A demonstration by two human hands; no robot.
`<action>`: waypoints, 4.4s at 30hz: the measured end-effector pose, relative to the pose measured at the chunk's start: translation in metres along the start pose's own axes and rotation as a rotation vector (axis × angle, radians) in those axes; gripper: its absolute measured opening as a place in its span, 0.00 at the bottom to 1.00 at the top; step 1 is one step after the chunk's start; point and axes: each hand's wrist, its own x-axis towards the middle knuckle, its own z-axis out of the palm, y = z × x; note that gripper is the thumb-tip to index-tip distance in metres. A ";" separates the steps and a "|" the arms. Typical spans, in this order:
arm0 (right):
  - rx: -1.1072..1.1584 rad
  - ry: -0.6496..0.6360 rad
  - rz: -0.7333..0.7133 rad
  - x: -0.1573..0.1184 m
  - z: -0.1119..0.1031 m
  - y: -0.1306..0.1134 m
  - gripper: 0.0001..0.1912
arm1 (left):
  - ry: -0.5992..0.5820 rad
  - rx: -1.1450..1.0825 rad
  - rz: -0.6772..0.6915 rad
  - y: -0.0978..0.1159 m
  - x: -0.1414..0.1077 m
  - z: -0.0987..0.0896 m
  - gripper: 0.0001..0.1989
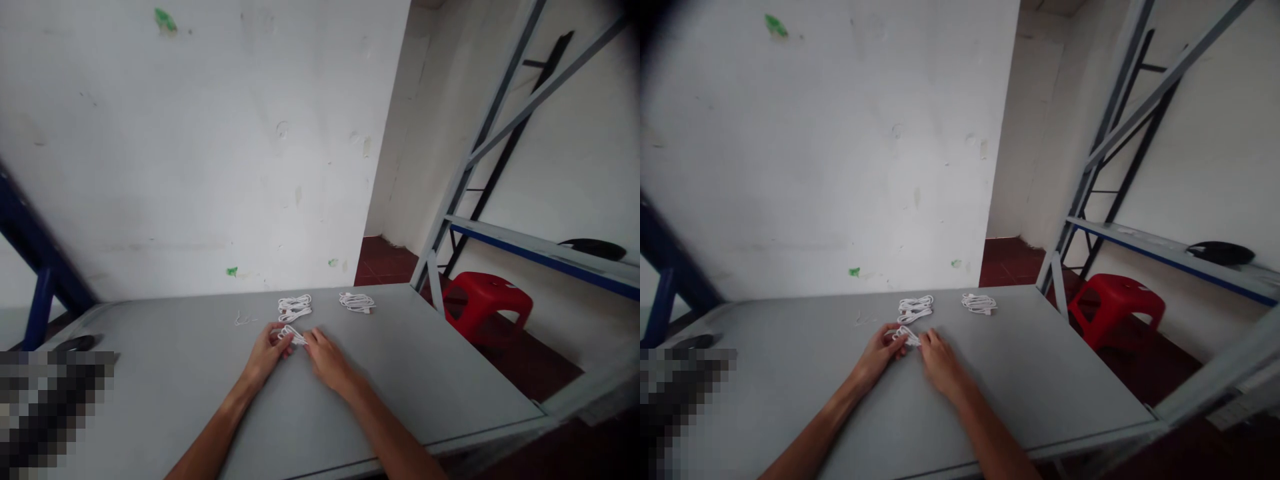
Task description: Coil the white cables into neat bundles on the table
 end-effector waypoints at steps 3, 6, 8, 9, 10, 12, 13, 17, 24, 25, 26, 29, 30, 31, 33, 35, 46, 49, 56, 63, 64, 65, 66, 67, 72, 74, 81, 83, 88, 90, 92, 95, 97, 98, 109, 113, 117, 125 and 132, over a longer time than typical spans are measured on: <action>-0.001 0.115 0.037 0.004 -0.002 0.008 0.19 | 0.056 0.247 0.058 -0.005 0.015 -0.005 0.21; 0.009 0.206 0.141 0.006 -0.002 0.015 0.22 | 0.203 0.539 0.107 -0.005 0.032 -0.007 0.16; 0.018 0.203 0.179 0.006 -0.003 0.017 0.18 | 0.276 0.639 0.129 -0.004 0.042 -0.009 0.15; 0.019 0.190 0.185 0.005 -0.004 0.018 0.16 | 0.292 0.669 0.138 -0.004 0.047 -0.010 0.14; 0.017 0.176 0.189 0.005 -0.005 0.018 0.14 | 0.293 0.689 0.145 -0.004 0.050 -0.011 0.14; 0.011 0.151 0.192 0.003 -0.007 0.017 0.12 | 0.282 0.709 0.162 -0.005 0.051 -0.013 0.17; 0.010 0.142 0.193 0.003 -0.008 0.016 0.12 | 0.282 0.708 0.171 -0.005 0.049 -0.015 0.19; 0.032 0.121 0.170 -0.003 -0.013 0.016 0.14 | 0.258 0.657 0.205 -0.004 0.021 -0.021 0.32; 0.004 -0.041 0.021 -0.031 -0.023 0.012 0.33 | -0.150 1.103 0.540 -0.010 -0.056 -0.043 0.33; -0.005 -0.091 0.011 -0.036 -0.024 0.009 0.35 | -0.186 1.165 0.554 -0.011 -0.063 -0.045 0.34; -0.012 -0.133 0.011 -0.040 -0.026 0.007 0.37 | -0.209 1.216 0.558 -0.012 -0.067 -0.046 0.35; -0.025 -0.209 0.036 -0.045 -0.031 0.001 0.40 | -0.237 1.300 0.547 -0.011 -0.072 -0.047 0.36; -0.026 -0.217 0.046 -0.045 -0.031 -0.001 0.41 | -0.238 1.312 0.541 -0.010 -0.072 -0.047 0.36; -0.026 -0.222 0.054 -0.045 -0.032 -0.002 0.41 | -0.240 1.321 0.537 -0.010 -0.072 -0.046 0.36; -0.024 -0.224 0.068 -0.043 -0.032 -0.003 0.41 | -0.245 1.332 0.530 -0.009 -0.071 -0.045 0.36; -0.021 -0.222 0.079 -0.042 -0.032 -0.003 0.41 | -0.250 1.340 0.531 -0.009 -0.071 -0.045 0.36; -0.045 -0.030 0.112 -0.038 -0.022 0.013 0.28 | -0.145 1.249 0.552 -0.007 -0.068 -0.044 0.29; -0.144 0.099 0.246 -0.024 -0.020 0.041 0.19 | -0.046 1.202 0.559 -0.005 -0.056 -0.046 0.23; -0.384 0.245 0.517 0.005 -0.024 0.100 0.21 | 0.142 1.268 0.546 -0.003 -0.004 -0.059 0.17; -0.476 0.103 0.667 0.011 -0.032 0.097 0.16 | 0.124 1.207 0.540 -0.002 0.005 -0.067 0.14; -0.460 0.084 0.642 0.010 -0.033 0.096 0.15 | 0.095 1.193 0.542 -0.001 0.002 -0.067 0.15; -0.424 0.065 0.608 0.008 -0.035 0.096 0.14 | 0.068 1.175 0.541 0.001 -0.001 -0.066 0.16; -0.380 0.048 0.573 0.006 -0.036 0.095 0.13 | 0.045 1.152 0.535 0.003 -0.004 -0.065 0.17; -0.345 0.034 0.544 0.005 -0.036 0.094 0.13 | 0.028 1.122 0.525 0.006 -0.007 -0.062 0.17; 0.260 0.100 0.459 0.003 -0.026 0.062 0.19 | -0.081 0.814 0.436 0.018 -0.022 -0.036 0.15; 0.750 0.010 0.476 0.005 -0.017 0.039 0.23 | -0.130 0.601 0.370 0.019 -0.026 -0.023 0.22; 1.252 -0.318 0.388 0.009 -0.003 -0.005 0.26 | -0.441 0.113 0.130 0.022 -0.022 -0.011 0.22; 1.217 -0.306 0.400 0.009 -0.007 -0.003 0.24 | -0.405 0.085 0.076 0.023 -0.020 -0.014 0.20; 1.160 -0.157 0.490 0.010 -0.017 0.011 0.21 | -0.254 -0.002 0.001 0.026 -0.018 -0.025 0.23; 1.131 -0.094 0.530 0.012 -0.018 0.019 0.21 | -0.220 -0.009 -0.028 0.028 -0.018 -0.032 0.23; 1.015 0.006 0.541 0.012 -0.019 0.029 0.20 | -0.157 0.046 -0.045 0.029 -0.016 -0.041 0.23; 0.729 0.180 0.462 0.010 -0.024 0.047 0.18 | 0.031 0.246 -0.030 0.027 -0.011 -0.056 0.24; 0.582 0.191 0.461 0.006 -0.030 0.058 0.16 | 0.141 0.402 -0.019 0.024 -0.008 -0.065 0.23; 0.537 0.148 0.443 0.004 -0.033 0.063 0.15 | 0.172 0.469 -0.016 0.023 -0.006 -0.070 0.22; 0.575 -0.007 0.561 -0.005 -0.057 0.083 0.16 | 0.311 0.491 -0.203 0.020 -0.004 -0.103 0.22; 0.668 -0.009 0.568 -0.004 -0.054 0.082 0.15 | 0.375 0.420 -0.237 0.017 -0.005 -0.106 0.19; 0.816 -0.011 0.529 -0.004 -0.050 0.079 0.18 | 0.456 0.518 -0.203 0.016 -0.004 -0.115 0.18; 0.827 0.200 0.564 -0.001 -0.033 0.082 0.18 | 0.421 0.777 -0.067 0.008 -0.001 -0.117 0.16; 0.420 0.223 0.346 -0.009 -0.027 0.071 0.21 | 0.430 0.994 0.136 0.000 -0.014 -0.096 0.32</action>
